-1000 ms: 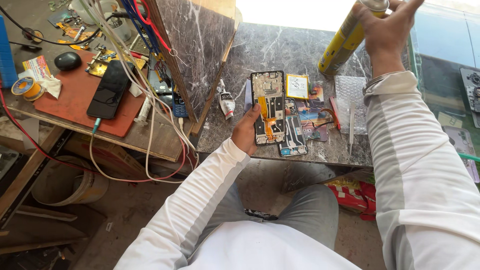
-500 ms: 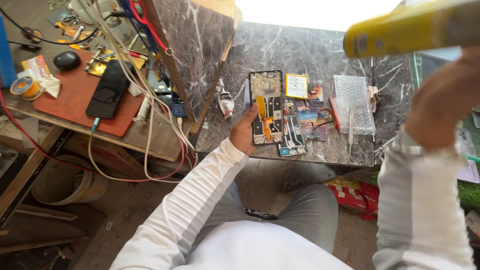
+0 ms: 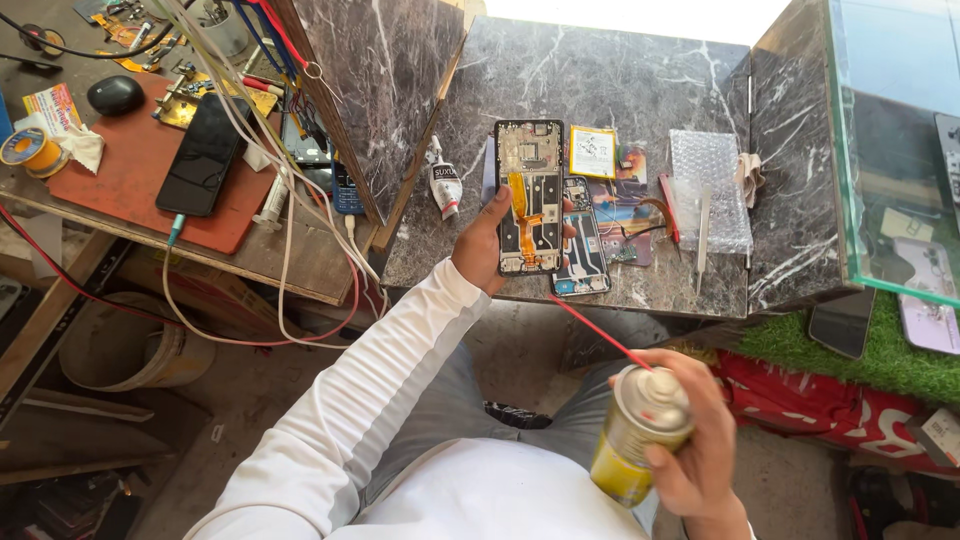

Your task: The person works on a disassembled smartphone at a repair counter, using a metal pry tool and tweezers to lift and reposition an internal flex cable and component inside the phone frame. They then pick up a spray can and spray the phone assembly.

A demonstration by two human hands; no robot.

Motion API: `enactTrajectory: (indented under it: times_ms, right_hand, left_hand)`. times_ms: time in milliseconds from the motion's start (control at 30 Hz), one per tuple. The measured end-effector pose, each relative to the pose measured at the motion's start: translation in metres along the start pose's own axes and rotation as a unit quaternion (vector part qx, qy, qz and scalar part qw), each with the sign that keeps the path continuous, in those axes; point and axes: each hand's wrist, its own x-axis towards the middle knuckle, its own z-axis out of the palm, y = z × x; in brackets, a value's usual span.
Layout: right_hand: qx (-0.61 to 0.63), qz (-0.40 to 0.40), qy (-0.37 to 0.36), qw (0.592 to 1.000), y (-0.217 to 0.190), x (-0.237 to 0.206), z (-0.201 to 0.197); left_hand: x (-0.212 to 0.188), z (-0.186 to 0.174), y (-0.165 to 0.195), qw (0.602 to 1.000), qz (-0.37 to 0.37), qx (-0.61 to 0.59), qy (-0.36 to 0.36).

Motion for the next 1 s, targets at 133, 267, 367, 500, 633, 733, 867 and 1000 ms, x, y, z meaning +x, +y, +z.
enactTrajectory:
  times_ms: [133, 267, 367, 500, 633, 733, 867, 1000]
  right_hand:
    - [-0.102, -0.038, -0.033, 0.994, 0.014, 0.008, 0.003]
    - [-0.107, -0.046, -0.026, 0.993, 0.014, 0.022, 0.011]
    - [-0.123, -0.046, -0.029, 0.991, 0.013, 0.029, 0.013]
    - [-0.12, -0.036, -0.03, 0.992, 0.011, 0.029, 0.016]
    - [-0.118, -0.026, -0.03, 0.992, 0.012, 0.028, 0.015]
    - [-0.117, -0.025, -0.023, 0.993, 0.012, 0.028, 0.013]
    - [-0.103, -0.021, -0.028, 0.994, 0.013, 0.027, 0.013]
    - [-0.098, -0.014, -0.024, 0.995, 0.013, 0.026, 0.012]
  left_hand:
    - [0.001, 0.0, 0.001, 1.0, 0.005, -0.005, -0.004]
    - [0.0, 0.001, 0.001, 1.0, 0.0, 0.003, 0.0]
    - [0.001, 0.002, 0.002, 1.0, -0.007, -0.001, -0.005]
    - [0.0, 0.003, 0.003, 1.0, -0.011, -0.01, -0.005]
    - [0.0, 0.003, 0.003, 1.0, -0.01, -0.004, -0.011]
    - [0.001, 0.003, 0.003, 1.0, -0.01, 0.001, -0.009]
    - [0.0, 0.003, 0.003, 1.0, -0.01, 0.004, -0.004]
    - [0.0, 0.003, 0.003, 1.0, -0.009, -0.001, -0.006]
